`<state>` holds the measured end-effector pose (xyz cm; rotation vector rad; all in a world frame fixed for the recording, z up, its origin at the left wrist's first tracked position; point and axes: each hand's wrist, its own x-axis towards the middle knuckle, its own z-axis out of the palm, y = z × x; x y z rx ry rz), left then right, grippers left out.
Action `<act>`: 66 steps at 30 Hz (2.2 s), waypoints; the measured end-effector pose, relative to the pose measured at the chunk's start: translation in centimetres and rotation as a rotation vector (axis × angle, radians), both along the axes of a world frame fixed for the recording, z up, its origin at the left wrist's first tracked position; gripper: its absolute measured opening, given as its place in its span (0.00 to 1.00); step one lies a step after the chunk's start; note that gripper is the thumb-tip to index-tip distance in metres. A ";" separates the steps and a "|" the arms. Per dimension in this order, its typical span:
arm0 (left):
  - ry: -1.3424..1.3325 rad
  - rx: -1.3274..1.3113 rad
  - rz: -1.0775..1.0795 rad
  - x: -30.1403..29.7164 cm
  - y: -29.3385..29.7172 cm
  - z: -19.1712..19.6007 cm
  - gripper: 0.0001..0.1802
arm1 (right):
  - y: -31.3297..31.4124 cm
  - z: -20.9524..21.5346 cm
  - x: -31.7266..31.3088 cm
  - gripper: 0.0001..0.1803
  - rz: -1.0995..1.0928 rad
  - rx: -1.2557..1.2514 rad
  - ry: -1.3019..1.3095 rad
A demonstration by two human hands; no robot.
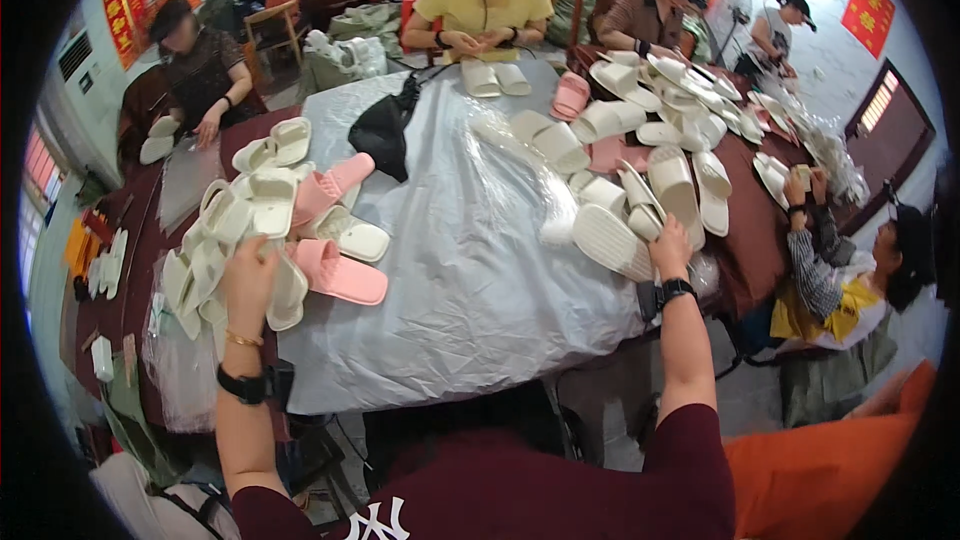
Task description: Inspecting and finishing white slippers by checking the straps and soles at a factory table.
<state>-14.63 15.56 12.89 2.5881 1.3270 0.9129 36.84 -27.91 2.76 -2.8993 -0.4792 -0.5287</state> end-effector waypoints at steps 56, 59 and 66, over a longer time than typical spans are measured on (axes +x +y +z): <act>-0.647 -1.039 -0.286 10.6 -9.8 -13.0 0.21 | 18.6 5.1 -16.1 0.27 1.103 0.371 0.605; -0.401 -0.763 -0.325 9.9 -11.9 -15.0 0.29 | 17.0 0.5 -16.9 0.34 0.947 0.345 0.450; -0.337 -0.801 -0.331 6.0 -16.3 -16.1 0.31 | 13.0 -2.0 -21.2 0.36 0.983 0.263 0.557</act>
